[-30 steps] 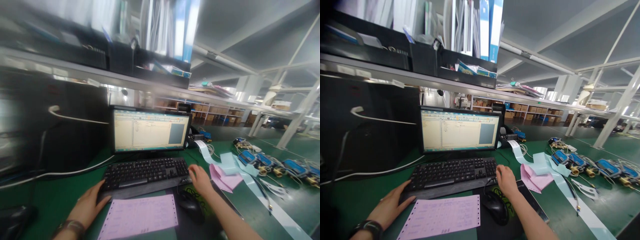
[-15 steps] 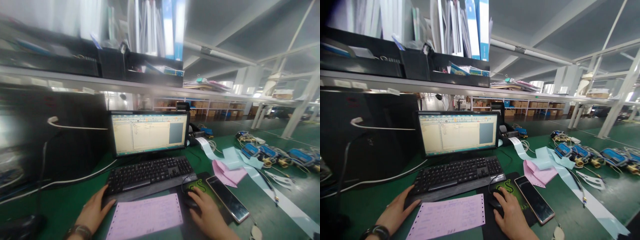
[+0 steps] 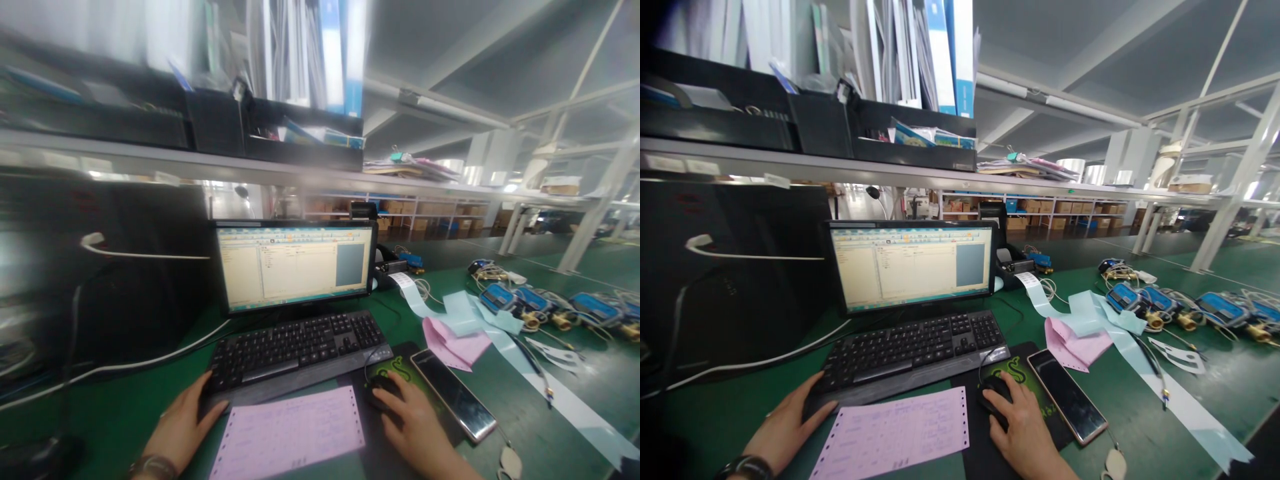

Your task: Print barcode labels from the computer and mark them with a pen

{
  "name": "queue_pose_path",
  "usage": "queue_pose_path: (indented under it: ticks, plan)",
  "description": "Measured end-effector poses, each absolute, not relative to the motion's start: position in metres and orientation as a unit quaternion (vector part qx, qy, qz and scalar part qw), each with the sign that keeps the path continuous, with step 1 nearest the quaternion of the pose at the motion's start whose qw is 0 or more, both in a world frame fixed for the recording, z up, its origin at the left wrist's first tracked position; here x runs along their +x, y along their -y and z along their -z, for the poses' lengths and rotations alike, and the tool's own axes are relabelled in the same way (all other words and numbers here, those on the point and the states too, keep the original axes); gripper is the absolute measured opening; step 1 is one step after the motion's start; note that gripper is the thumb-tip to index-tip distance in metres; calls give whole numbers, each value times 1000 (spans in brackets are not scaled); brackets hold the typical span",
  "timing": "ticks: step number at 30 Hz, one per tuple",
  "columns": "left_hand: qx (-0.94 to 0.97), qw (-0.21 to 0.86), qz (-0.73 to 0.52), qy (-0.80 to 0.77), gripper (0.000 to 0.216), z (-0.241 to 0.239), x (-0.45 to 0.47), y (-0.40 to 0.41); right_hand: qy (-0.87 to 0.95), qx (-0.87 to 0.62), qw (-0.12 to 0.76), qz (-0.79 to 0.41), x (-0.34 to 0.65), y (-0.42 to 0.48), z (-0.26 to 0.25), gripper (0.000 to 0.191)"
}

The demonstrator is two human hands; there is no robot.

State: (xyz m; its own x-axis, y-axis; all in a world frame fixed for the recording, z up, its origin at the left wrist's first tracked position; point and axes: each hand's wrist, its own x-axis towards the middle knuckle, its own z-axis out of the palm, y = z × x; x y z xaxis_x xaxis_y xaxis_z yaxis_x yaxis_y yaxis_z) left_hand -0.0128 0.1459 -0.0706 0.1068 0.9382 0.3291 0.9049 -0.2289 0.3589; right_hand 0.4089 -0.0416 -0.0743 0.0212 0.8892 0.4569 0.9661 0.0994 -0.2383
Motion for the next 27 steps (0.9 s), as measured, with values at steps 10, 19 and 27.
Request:
queue_pose_path:
  ticks: [10, 19, 27]
  plan:
    - [744, 40, -237, -623, 71, 73, -15, -148, 695, -669, 252, 78, 411, 40, 79, 47]
    - [741, 68, -227, -628, 74, 79, -19, -152, 695, -671, 249, 73, 411, 39, 80, 49]
    - [747, 56, -235, -619, 76, 85, -20, -155, 693, -672, 248, 85, 411, 38, 85, 50]
